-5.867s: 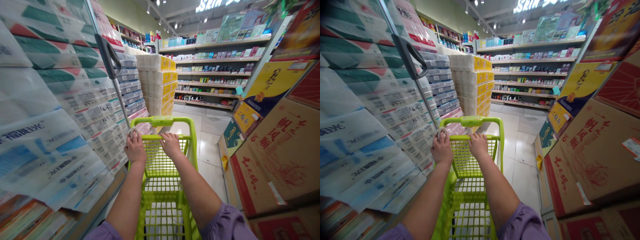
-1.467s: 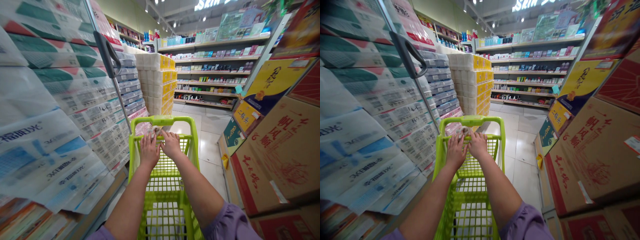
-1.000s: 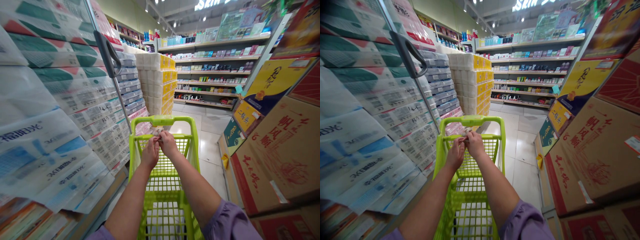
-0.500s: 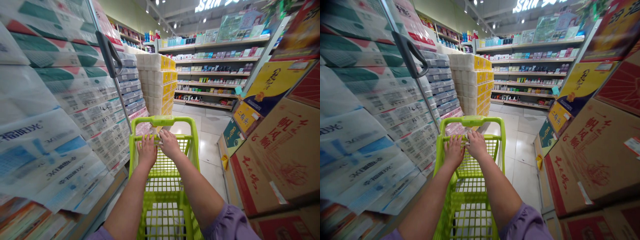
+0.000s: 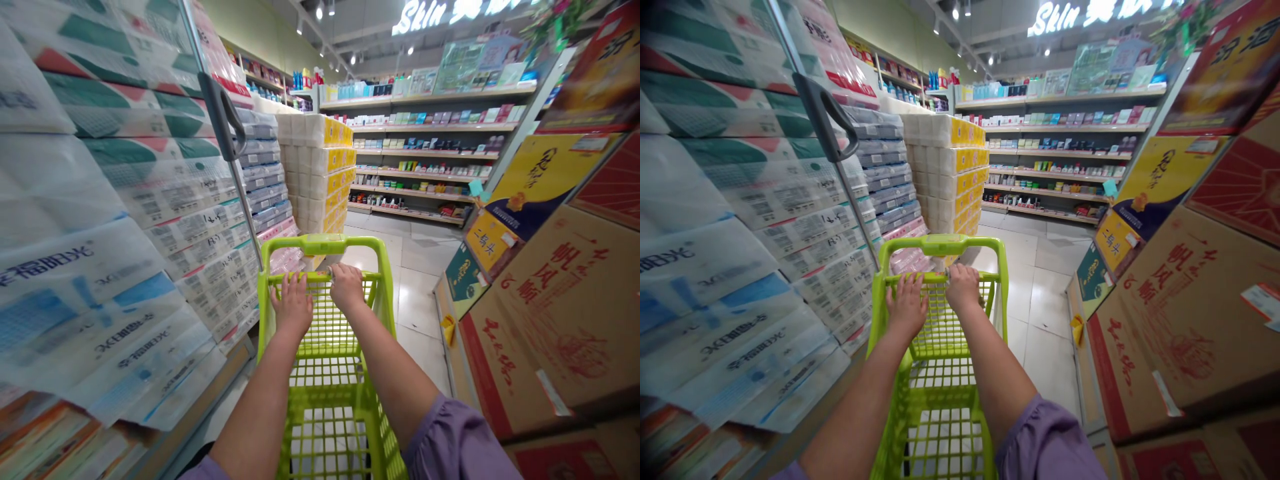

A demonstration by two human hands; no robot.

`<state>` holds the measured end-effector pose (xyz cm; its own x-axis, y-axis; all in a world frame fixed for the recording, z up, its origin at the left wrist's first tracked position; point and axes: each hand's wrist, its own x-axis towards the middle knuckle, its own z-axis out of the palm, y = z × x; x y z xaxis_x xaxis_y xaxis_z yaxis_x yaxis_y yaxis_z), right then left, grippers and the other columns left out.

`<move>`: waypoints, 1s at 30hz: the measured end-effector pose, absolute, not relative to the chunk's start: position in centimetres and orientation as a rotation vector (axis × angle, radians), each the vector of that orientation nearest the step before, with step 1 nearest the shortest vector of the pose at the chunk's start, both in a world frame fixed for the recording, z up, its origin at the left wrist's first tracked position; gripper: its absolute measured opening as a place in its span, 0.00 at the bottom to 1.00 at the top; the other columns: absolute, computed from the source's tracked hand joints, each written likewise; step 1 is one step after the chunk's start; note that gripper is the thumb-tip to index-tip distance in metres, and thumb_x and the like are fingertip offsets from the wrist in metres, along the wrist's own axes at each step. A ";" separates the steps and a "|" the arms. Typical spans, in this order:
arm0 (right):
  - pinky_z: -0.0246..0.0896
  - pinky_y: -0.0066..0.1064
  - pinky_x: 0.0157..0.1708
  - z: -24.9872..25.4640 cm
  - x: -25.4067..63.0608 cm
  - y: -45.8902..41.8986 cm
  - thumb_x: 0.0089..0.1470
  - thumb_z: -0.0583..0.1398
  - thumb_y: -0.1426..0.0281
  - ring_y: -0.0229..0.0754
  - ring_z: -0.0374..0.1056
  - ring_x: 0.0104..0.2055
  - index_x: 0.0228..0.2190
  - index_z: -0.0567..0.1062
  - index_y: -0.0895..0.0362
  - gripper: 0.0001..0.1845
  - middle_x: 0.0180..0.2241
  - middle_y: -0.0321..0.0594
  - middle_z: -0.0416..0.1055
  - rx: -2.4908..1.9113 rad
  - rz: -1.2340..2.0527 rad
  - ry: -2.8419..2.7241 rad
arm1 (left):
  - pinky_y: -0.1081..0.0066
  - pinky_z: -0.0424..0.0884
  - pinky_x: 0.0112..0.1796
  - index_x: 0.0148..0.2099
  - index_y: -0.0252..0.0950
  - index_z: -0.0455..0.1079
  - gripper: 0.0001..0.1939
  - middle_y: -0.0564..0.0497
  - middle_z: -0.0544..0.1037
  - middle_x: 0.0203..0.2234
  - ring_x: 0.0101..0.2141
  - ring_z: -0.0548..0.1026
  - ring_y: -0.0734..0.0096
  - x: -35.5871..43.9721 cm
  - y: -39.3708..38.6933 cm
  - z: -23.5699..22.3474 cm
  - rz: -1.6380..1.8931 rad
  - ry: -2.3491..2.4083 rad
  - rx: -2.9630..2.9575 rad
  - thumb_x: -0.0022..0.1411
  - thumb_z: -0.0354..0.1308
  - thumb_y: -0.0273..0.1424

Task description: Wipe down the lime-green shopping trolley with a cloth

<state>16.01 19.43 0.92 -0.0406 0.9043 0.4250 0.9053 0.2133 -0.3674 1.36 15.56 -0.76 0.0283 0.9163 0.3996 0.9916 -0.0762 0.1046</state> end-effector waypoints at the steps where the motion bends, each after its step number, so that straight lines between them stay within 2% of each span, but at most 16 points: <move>1: 0.47 0.37 0.53 1.0 15.9 19.5 0.45 0.55 0.78 0.47 0.61 0.51 0.46 0.72 0.56 0.24 0.48 0.44 0.71 -1.666 0.015 -1.939 | 0.46 0.49 0.59 0.65 0.40 0.54 0.27 0.45 0.57 0.64 0.64 0.50 0.56 1.4 15.4 -0.7 -0.556 -2.002 -2.078 0.64 0.47 0.33; 6: 0.47 0.37 0.54 1.5 15.0 18.7 0.45 0.54 0.80 0.46 0.60 0.53 0.47 0.71 0.54 0.26 0.49 0.42 0.70 -1.665 0.094 -1.955 | 0.49 0.54 0.56 0.59 0.38 0.63 0.21 0.43 0.66 0.59 0.60 0.58 0.55 1.2 14.7 0.9 -0.613 -2.037 -1.939 0.66 0.45 0.35; 11: 0.43 0.38 0.59 0.6 14.6 17.6 0.49 0.51 0.82 0.45 0.53 0.60 0.53 0.67 0.53 0.30 0.58 0.40 0.63 -1.538 0.042 -1.960 | 0.54 0.63 0.49 0.52 0.37 0.69 0.19 0.42 0.75 0.47 0.48 0.69 0.56 0.4 15.1 2.5 -0.568 -2.001 -1.931 0.67 0.44 0.38; 13: 0.44 0.38 0.58 0.2 15.0 17.6 0.50 0.51 0.82 0.45 0.54 0.60 0.54 0.67 0.51 0.30 0.58 0.38 0.63 -1.509 0.043 -1.984 | 0.55 0.63 0.48 0.54 0.37 0.68 0.20 0.42 0.73 0.49 0.49 0.69 0.56 0.5 15.3 2.0 -0.601 -2.016 -1.891 0.66 0.45 0.37; 16: 0.46 0.39 0.58 0.0 16.0 17.9 0.52 0.51 0.82 0.44 0.56 0.58 0.53 0.69 0.49 0.29 0.57 0.36 0.65 -1.492 0.022 -1.984 | 0.52 0.58 0.53 0.60 0.37 0.63 0.22 0.40 0.68 0.56 0.57 0.62 0.55 0.7 15.3 0.3 -0.701 -2.013 -1.814 0.65 0.46 0.35; 20: 0.47 0.42 0.58 0.6 17.4 17.7 0.56 0.49 0.80 0.45 0.58 0.57 0.50 0.72 0.53 0.25 0.55 0.42 0.68 -1.578 -0.122 -1.705 | 0.47 0.47 0.59 0.63 0.37 0.58 0.24 0.41 0.64 0.60 0.62 0.56 0.57 0.0 14.9 -1.1 -0.670 -1.970 -1.898 0.66 0.45 0.35; 23: 0.45 0.47 0.59 1.2 18.0 17.4 0.57 0.48 0.77 0.51 0.51 0.62 0.56 0.66 0.59 0.26 0.60 0.50 0.59 -1.713 -0.233 -1.365 | 0.48 0.46 0.60 0.64 0.39 0.55 0.25 0.43 0.61 0.62 0.63 0.54 0.60 -0.8 14.7 -1.1 -0.586 -1.969 -1.968 0.65 0.44 0.34; 26: 0.46 0.52 0.58 1.4 18.3 17.3 0.54 0.51 0.77 0.59 0.44 0.64 0.59 0.63 0.63 0.29 0.64 0.54 0.50 -1.853 -0.157 -1.307 | 0.49 0.49 0.59 0.65 0.37 0.54 0.26 0.43 0.59 0.63 0.64 0.52 0.59 -1.1 14.6 -1.0 -0.549 -2.000 -1.954 0.65 0.44 0.34; 30: 0.48 0.53 0.57 1.2 18.3 17.2 0.54 0.50 0.77 0.61 0.44 0.65 0.58 0.64 0.64 0.29 0.64 0.55 0.49 -1.895 -0.078 -1.399 | 0.47 0.49 0.59 0.65 0.37 0.54 0.27 0.42 0.58 0.64 0.64 0.52 0.58 -0.9 14.6 -0.9 -0.533 -2.003 -1.969 0.65 0.45 0.34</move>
